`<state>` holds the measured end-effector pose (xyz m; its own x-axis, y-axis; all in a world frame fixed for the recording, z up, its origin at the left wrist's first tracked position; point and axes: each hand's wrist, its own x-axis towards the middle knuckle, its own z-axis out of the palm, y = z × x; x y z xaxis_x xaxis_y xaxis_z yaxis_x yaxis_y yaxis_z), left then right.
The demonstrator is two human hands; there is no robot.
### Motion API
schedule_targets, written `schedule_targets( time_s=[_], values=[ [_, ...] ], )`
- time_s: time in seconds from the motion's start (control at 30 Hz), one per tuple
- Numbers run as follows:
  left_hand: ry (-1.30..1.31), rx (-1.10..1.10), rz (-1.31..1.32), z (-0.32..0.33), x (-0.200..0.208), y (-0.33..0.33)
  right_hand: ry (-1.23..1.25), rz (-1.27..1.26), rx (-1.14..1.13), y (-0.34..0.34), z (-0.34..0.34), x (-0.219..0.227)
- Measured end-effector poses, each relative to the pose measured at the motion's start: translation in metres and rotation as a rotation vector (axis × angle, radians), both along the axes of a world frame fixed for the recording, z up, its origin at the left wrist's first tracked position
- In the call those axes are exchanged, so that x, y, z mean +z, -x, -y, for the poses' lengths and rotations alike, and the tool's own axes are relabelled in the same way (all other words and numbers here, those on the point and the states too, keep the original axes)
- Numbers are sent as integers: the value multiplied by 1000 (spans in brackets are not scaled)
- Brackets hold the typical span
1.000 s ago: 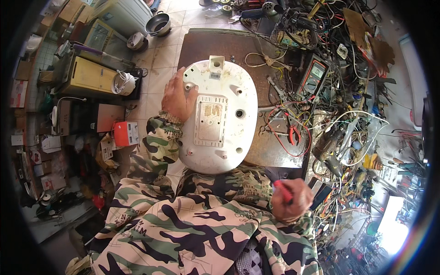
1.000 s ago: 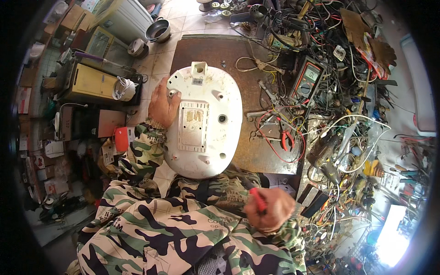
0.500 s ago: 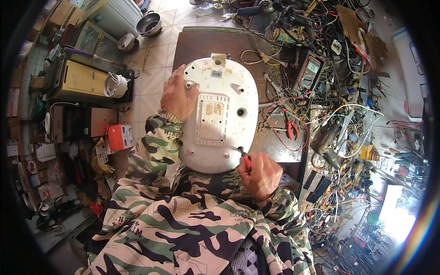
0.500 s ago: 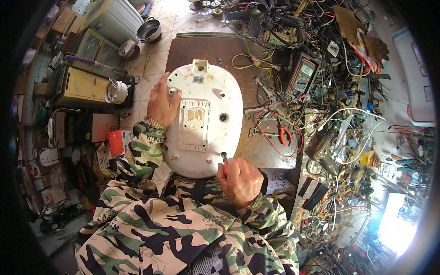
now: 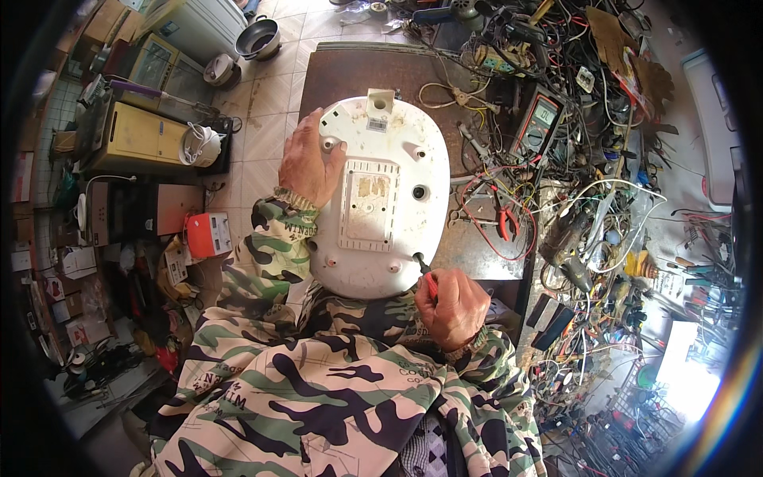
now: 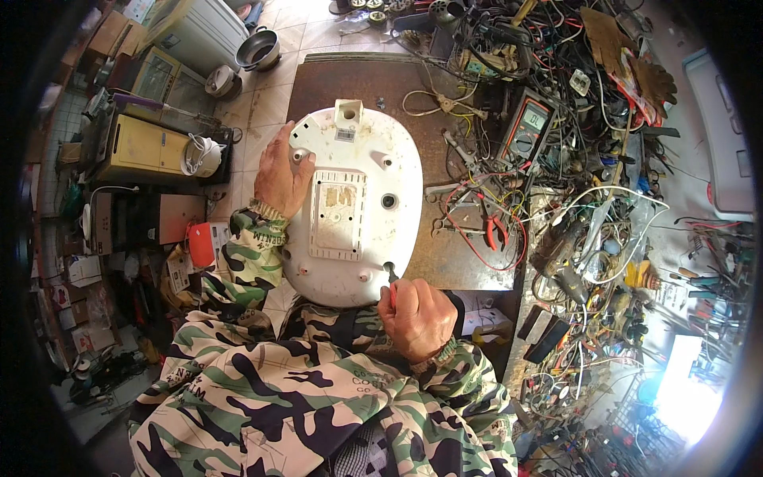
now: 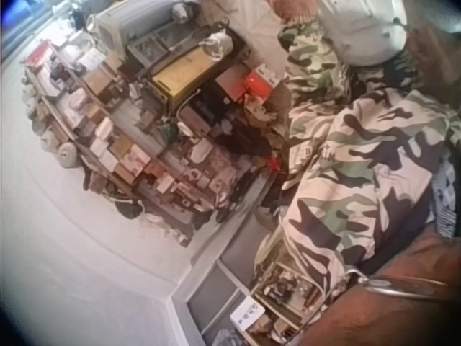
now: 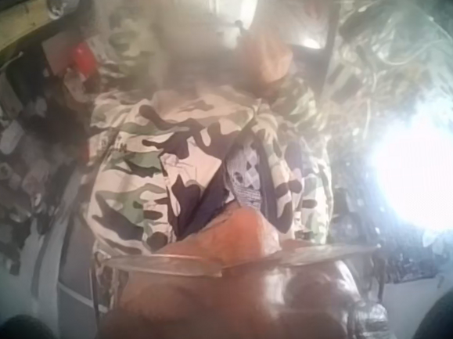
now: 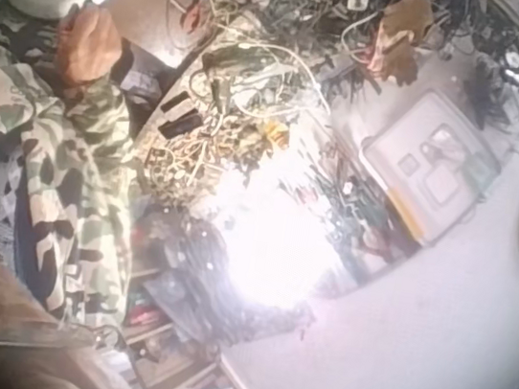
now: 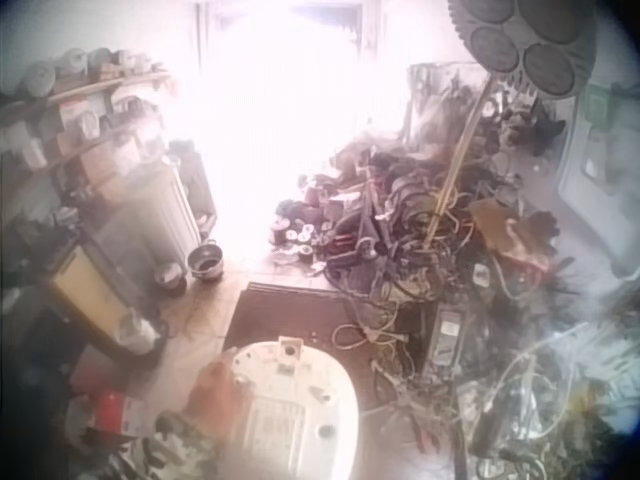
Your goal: The person opens the lid of a white rice cooker, wipes the table surface, then flips the cooker to remove screws from the base using a power drill and a screwdriver. The person removes several screws and sets them aside.
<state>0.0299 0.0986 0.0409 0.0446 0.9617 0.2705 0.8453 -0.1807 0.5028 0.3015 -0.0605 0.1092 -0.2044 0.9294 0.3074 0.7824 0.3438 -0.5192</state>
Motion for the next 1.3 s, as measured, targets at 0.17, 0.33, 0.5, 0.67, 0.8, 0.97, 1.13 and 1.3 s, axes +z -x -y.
schedule_targets(
  time_s=[0.17,0.33,0.5,0.67,0.8,0.97,1.13,1.3],
  values=[
    [-18,-4,-16,1,-3,1,9,-28,-21,-1,0,-3],
    [-3,6,-11,1,0,-1,-16,9,1,0,0,0],
    [5,-2,-13,1,-2,1,5,14,11,1,-2,2],
    [-7,2,-20,1,1,-2,-7,124,70,4,-3,10],
    [-18,5,-8,2,-2,-1,4,124,16,1,1,7],
    [-1,14,-6,2,0,-3,24,148,4,3,1,8],
    [11,7,14,-1,1,-2,75,134,20,1,-7,13],
    [-34,-7,-9,5,7,-7,230,228,-82,16,-5,10]
  ],
)
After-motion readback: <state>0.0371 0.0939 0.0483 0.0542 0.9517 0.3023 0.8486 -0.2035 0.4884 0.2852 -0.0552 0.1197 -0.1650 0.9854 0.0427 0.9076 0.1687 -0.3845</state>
